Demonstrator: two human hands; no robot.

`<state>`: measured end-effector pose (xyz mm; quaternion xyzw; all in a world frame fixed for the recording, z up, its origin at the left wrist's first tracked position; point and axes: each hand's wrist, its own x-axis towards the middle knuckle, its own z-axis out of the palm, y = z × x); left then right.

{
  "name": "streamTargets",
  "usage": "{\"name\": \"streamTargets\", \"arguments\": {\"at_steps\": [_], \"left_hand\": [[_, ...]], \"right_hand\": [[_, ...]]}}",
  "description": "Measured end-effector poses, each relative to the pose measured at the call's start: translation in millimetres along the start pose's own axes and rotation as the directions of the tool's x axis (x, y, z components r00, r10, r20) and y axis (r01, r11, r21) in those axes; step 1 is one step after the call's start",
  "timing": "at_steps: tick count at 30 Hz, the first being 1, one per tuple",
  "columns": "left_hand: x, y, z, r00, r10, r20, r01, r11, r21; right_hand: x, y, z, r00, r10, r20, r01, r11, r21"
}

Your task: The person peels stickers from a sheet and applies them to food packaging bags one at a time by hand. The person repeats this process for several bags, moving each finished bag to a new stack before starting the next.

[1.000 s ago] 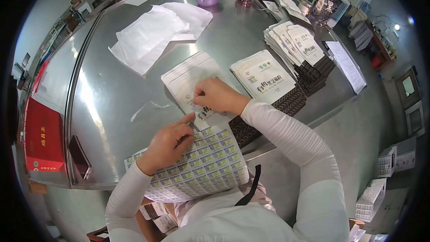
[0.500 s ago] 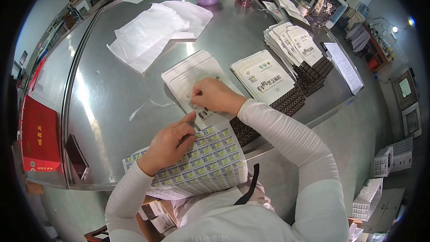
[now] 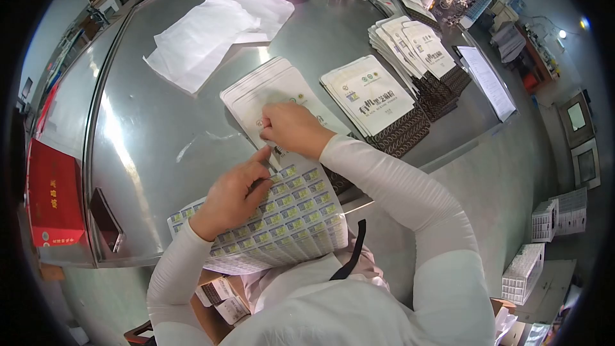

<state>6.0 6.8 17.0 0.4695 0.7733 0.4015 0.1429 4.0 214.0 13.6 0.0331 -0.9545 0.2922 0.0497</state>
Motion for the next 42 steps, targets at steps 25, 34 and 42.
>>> {"name": "streamTargets", "arguments": {"at_steps": [25,34,42], "left_hand": [[-2.0,-1.7,3.5,0.998,0.036,-0.060,-0.039,0.997,-0.059],[-9.6,12.5,-12.1,0.982,-0.161,-0.100,0.145,0.978,-0.153],[-9.0,10.2,-14.6,0.976,-0.197,-0.096,0.179,0.970,-0.164]], "right_hand": [[-21.7,40.4,-30.5,0.897,0.253,-0.363,-0.050,0.873,0.485],[-17.9,131.1,-121.5,0.829,0.176,-0.532,-0.311,0.934,-0.175],[-52.2,-7.5,-57.3,0.960,-0.271,0.073,0.249,0.942,0.225]]}}
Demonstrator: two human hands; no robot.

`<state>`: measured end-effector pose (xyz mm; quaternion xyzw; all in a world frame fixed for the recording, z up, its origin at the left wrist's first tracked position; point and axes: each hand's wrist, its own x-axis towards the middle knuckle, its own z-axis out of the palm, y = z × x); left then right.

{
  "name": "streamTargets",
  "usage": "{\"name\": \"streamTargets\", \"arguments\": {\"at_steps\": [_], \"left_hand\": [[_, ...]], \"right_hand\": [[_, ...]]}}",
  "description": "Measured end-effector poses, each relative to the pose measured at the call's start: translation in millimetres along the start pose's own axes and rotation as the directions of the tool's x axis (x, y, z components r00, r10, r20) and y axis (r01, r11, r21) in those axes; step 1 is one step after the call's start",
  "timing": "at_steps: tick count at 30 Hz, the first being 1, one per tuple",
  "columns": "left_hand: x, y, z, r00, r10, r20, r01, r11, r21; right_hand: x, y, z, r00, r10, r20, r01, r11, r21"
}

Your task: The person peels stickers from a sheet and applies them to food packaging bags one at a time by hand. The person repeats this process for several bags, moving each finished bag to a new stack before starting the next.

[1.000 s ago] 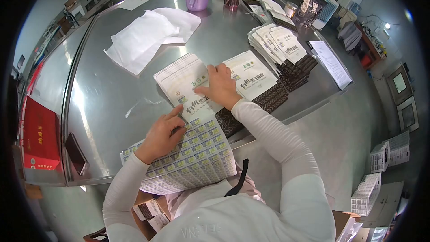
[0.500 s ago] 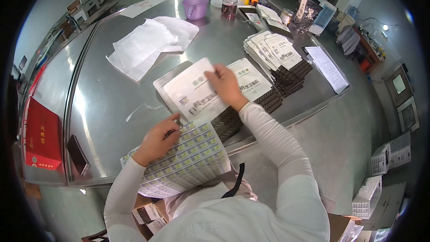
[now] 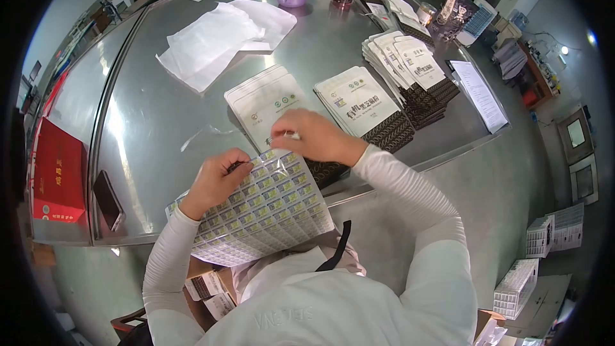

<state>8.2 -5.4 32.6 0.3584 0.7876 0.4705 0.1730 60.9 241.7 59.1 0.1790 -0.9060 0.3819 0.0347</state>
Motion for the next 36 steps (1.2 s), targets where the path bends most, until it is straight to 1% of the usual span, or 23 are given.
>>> {"name": "streamTargets", "arguments": {"at_steps": [1,2,4,7,10,12,13,14,16,17,20,23,26,31,32,35,36], "left_hand": [[-0.8,0.1,0.0,1.000,-0.006,-0.005,0.006,1.000,-0.003],[-1.4,1.0,-0.7,1.000,-0.003,-0.007,0.003,1.000,0.002],[-1.7,3.4,-2.2,1.000,0.007,-0.012,-0.007,1.000,0.015],[-1.1,-0.7,-0.7,0.999,0.023,-0.030,-0.024,1.000,-0.006],[-0.4,-3.5,-1.1,0.999,-0.041,-0.018,0.041,0.999,0.006],[1.7,-14.3,3.3,0.990,0.118,-0.072,-0.121,0.992,-0.031],[2.7,-18.8,6.0,0.976,0.194,-0.099,-0.200,0.979,-0.045],[3.1,-22.5,7.7,0.974,0.217,-0.063,-0.216,0.976,0.019],[5.3,-24.0,9.3,0.966,0.260,0.014,-0.259,0.955,0.147],[6.3,-24.7,11.0,0.966,0.257,0.019,-0.257,0.954,0.156],[7.6,-24.3,13.6,0.972,0.234,0.021,-0.234,0.958,0.164],[5.5,-20.0,13.0,0.979,0.205,0.021,-0.206,0.970,0.128],[7.0,-20.1,13.1,0.976,0.218,0.017,-0.219,0.970,0.111],[7.5,-22.8,14.9,0.968,0.252,-0.004,-0.249,0.960,0.128],[7.6,-22.5,14.5,0.973,0.229,0.014,-0.229,0.965,0.125],[7.5,-18.4,12.3,0.983,0.178,0.052,-0.183,0.976,0.120],[7.1,-16.5,11.9,0.984,0.170,0.054,-0.176,0.977,0.120]], "right_hand": [[-0.5,-9.2,3.3,0.995,0.070,0.073,-0.072,0.997,0.036],[-0.6,-8.6,7.7,0.998,0.034,0.062,-0.035,0.999,0.010],[-0.4,-3.9,16.4,0.999,-0.040,0.036,0.042,0.998,-0.043],[-1.9,-3.4,22.4,0.987,-0.155,-0.028,0.147,0.970,-0.194],[-2.6,-5.1,28.2,0.921,-0.368,-0.127,0.298,0.876,-0.380],[5.9,-2.8,26.5,0.947,-0.220,-0.234,0.187,0.970,-0.155],[11.6,-3.8,23.3,0.953,-0.132,-0.273,0.128,0.991,-0.032],[17.1,-6.0,16.0,0.964,0.151,-0.217,-0.136,0.987,0.082],[35.3,18.9,14.7,0.977,0.187,-0.103,-0.181,0.981,0.064],[41.9,30.8,15.2,0.978,0.204,-0.047,-0.201,0.978,0.052],[59.2,38.1,19.0,0.958,0.279,0.057,-0.279,0.960,-0.022],[66.7,34.7,19.0,0.960,0.254,0.115,-0.242,0.964,-0.106],[69.5,32.8,18.1,0.957,0.257,0.138,-0.238,0.961,-0.140],[71.6,33.2,21.3,0.954,0.270,0.129,-0.245,0.952,-0.185],[71.6,32.2,22.1,0.954,0.275,0.122,-0.247,0.948,-0.201],[67.9,39.9,33.3,0.984,0.179,0.004,-0.172,0.948,-0.267],[66.9,36.0,35.2,0.976,0.216,-0.003,-0.208,0.940,-0.268]]}}
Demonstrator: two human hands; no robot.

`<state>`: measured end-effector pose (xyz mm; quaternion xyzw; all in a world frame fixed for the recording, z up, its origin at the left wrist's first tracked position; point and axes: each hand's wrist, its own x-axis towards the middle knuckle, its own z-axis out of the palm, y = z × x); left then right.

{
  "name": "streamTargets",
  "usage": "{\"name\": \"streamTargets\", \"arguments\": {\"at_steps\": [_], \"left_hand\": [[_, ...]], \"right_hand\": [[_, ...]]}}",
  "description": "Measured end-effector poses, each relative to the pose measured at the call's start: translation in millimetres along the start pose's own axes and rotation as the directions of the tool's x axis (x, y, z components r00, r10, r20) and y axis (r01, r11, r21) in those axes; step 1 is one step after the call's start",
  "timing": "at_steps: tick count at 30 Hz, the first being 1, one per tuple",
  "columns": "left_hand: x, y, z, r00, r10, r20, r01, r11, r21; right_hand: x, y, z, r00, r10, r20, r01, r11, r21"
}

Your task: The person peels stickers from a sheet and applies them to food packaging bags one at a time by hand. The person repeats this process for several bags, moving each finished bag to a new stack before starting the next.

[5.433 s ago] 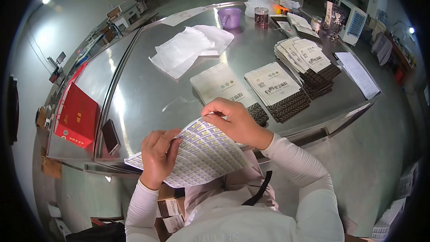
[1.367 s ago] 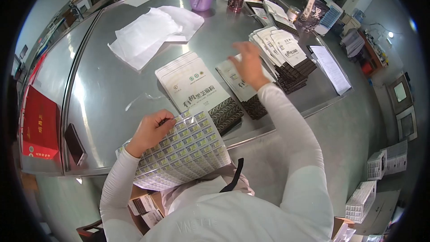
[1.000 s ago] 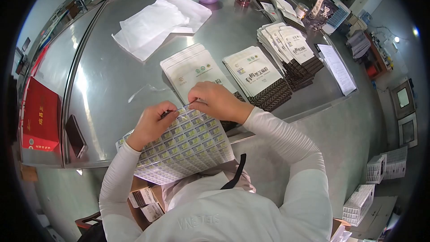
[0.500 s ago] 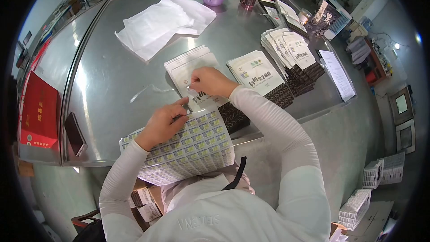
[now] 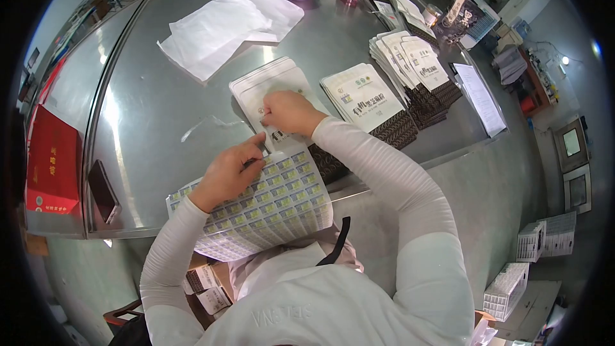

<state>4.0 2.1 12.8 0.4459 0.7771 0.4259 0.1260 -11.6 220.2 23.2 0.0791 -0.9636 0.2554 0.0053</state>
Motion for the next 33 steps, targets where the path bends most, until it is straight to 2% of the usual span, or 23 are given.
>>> {"name": "streamTargets", "arguments": {"at_steps": [2,4,7,11,12,13,16,18,21,22,23,24,25,26,27,28,29,31,32,33], "left_hand": [[0.0,0.2,0.7,1.000,-0.001,-0.001,0.001,1.000,0.011],[0.7,-2.0,2.4,1.000,0.014,-0.009,-0.013,0.999,0.032],[1.1,0.5,0.7,0.999,-0.041,0.009,0.040,0.998,0.045],[3.4,-5.9,3.3,0.999,0.042,-0.016,-0.039,0.988,0.150],[4.0,-7.4,4.5,0.997,0.069,-0.031,-0.063,0.984,0.164],[4.3,-6.8,4.0,0.995,0.095,-0.043,-0.086,0.980,0.180],[6.6,1.1,1.9,0.999,-0.050,0.002,0.049,0.989,0.137],[7.0,-0.8,3.0,0.999,-0.040,0.005,0.039,0.989,0.142],[6.5,0.0,3.1,0.999,-0.041,0.001,0.041,0.991,0.128],[6.7,0.4,3.1,0.999,-0.044,-0.001,0.044,0.992,0.119],[6.9,-2.2,3.0,1.000,0.016,-0.020,-0.014,0.996,0.093],[6.9,-7.4,3.1,0.996,0.075,-0.038,-0.072,0.995,0.067],[7.0,-6.7,2.2,0.990,0.131,-0.055,-0.129,0.991,0.042],[5.9,-3.9,0.7,0.997,0.063,-0.040,-0.062,0.998,0.013],[4.5,9.6,-6.2,1.000,-0.005,-0.024,0.005,1.000,-0.013],[3.5,19.2,-11.1,0.997,-0.073,-0.008,0.072,0.997,-0.039],[3.4,23.0,-13.6,0.995,-0.097,-0.006,0.097,0.995,-0.038],[2.8,27.4,-16.2,0.989,-0.147,-0.005,0.147,0.989,-0.036],[2.7,26.9,-15.8,0.991,-0.129,-0.016,0.129,0.991,-0.030],[2.6,25.6,-14.7,0.993,-0.112,-0.026,0.112,0.993,-0.024]], "right_hand": [[-2.9,-9.6,-0.7,0.997,0.072,0.003,-0.072,0.997,-0.005],[-4.3,-10.0,3.4,0.992,0.119,-0.036,-0.121,0.989,-0.090],[-11.1,-6.9,-4.2,0.961,0.224,-0.161,-0.246,0.960,-0.136],[-28.5,5.9,-21.3,0.871,0.358,-0.336,-0.414,0.903,-0.112],[-30.7,9.4,-24.5,0.865,0.420,-0.276,-0.460,0.882,-0.101],[-31.4,15.7,-20.8,0.874,0.394,-0.284,-0.435,0.895,-0.097],[-34.5,26.4,-7.8,0.885,0.322,-0.335,-0.370,0.925,-0.088],[-38.2,25.9,-3.3,0.874,0.276,-0.400,-0.338,0.936,-0.094],[-36.1,36.9,7.9,0.740,0.056,-0.671,-0.147,0.986,-0.080],[-35.9,40.6,4.2,0.782,0.190,-0.594,-0.067,0.973,0.223],[-36.3,46.6,-4.2,0.830,0.290,-0.476,-0.008,0.860,0.510],[-37.4,49.7,-12.6,0.878,0.346,-0.330,0.022,0.661,0.750],[-40.5,45.5,-21.7,0.830,0.321,-0.457,0.103,0.715,0.691],[-39.4,63.3,-30.2,0.795,0.345,-0.498,0.108,0.729,0.676],[-41.3,70.9,-44.4,0.757,0.385,-0.528,0.147,0.687,0.712],[-42.7,94.5,-59.1,0.754,0.379,-0.536,0.084,0.754,0.651],[-43.9,115.3,-70.4,0.736,0.344,-0.583,0.103,0.795,0.598],[-47.1,144.0,-84.8,0.670,0.372,-0.643,-0.129,0.911,0.393],[-47.6,147.5,-81.7,0.639,0.176,-0.749,-0.147,0.984,0.105],[-48.0,135.1,-79.6,0.611,-0.044,-0.790,-0.175,0.966,-0.189]]}}
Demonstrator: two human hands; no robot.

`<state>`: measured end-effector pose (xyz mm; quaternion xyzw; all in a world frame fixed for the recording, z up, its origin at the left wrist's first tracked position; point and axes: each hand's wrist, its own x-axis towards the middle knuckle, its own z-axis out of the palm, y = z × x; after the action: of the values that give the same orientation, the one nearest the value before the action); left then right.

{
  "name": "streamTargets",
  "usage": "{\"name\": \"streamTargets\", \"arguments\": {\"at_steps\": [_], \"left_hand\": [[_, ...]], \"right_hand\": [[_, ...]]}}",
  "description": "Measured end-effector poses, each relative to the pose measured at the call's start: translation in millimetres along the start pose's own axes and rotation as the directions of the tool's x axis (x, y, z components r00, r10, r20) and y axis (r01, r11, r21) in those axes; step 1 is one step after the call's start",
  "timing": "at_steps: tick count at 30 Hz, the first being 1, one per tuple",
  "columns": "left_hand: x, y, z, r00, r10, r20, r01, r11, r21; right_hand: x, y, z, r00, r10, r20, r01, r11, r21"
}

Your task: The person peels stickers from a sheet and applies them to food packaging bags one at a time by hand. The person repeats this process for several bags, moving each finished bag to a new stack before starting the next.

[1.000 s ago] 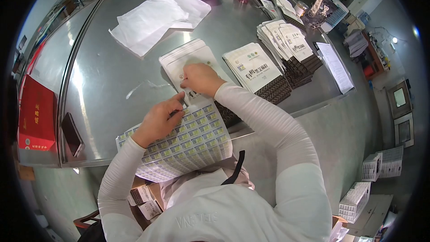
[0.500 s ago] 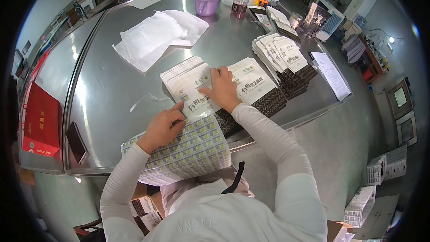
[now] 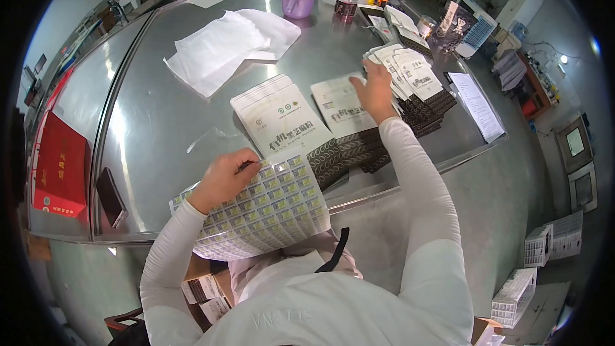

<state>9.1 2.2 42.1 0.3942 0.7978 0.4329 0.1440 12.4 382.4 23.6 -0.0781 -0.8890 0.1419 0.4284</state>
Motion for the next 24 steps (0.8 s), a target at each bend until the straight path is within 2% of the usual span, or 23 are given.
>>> {"name": "streamTargets", "arguments": {"at_steps": [1,3,4,5,6,7,10,13,19,22,24], "left_hand": [[0.6,-1.8,0.9,1.000,0.015,-0.011,-0.015,1.000,0.006],[2.2,-6.2,3.7,0.998,0.041,-0.040,-0.041,0.999,0.012],[2.0,-7.6,4.9,0.997,0.054,-0.047,-0.053,0.998,0.018],[2.2,-6.8,4.3,0.998,0.046,-0.032,-0.045,0.999,0.028],[2.6,-4.2,2.3,0.999,0.041,-0.022,-0.040,0.998,0.038],[1.9,-1.1,0.9,0.999,0.035,-0.013,-0.034,0.998,0.047],[-3.0,9.0,-1.6,0.997,0.008,-0.082,-0.006,1.000,0.024],[-9.9,5.1,-7.0,0.993,-0.044,-0.112,0.045,0.999,0.005],[-9.4,1.7,-15.8,0.991,-0.130,0.010,0.130,0.990,-0.050],[-8.0,-0.6,-14.4,0.991,-0.135,0.011,0.135,0.986,-0.102],[-6.6,-7.2,-12.0,0.995,-0.097,-0.002,0.095,0.985,-0.142]], "right_hand": [[-1.1,-17.3,-2.4,0.974,-0.217,-0.056,0.201,0.956,-0.212],[-18.3,-83.7,-9.3,0.952,-0.166,0.257,0.104,0.966,0.237],[-29.5,-116.7,-15.7,0.853,-0.179,0.490,-0.100,0.866,0.490],[-38.9,-138.9,-22.2,0.763,-0.368,0.532,0.046,0.851,0.523],[-41.1,-161.0,-30.0,0.625,-0.411,0.664,0.091,0.883,0.461],[-44.2,-174.0,-32.7,0.539,-0.399,0.742,0.084,0.902,0.424],[-49.6,-176.7,-28.7,0.496,-0.350,0.794,-0.006,0.914,0.407],[-46.5,-169.3,-29.9,0.502,-0.341,0.795,-0.026,0.913,0.408],[-40.6,-163.9,-32.5,0.410,-0.358,0.839,0.033,0.925,0.378],[-50.0,-161.2,-30.2,0.549,-0.360,0.754,-0.007,0.901,0.434],[-53.0,-167.1,-37.4,0.651,-0.356,0.670,0.046,0.900,0.433]]}}
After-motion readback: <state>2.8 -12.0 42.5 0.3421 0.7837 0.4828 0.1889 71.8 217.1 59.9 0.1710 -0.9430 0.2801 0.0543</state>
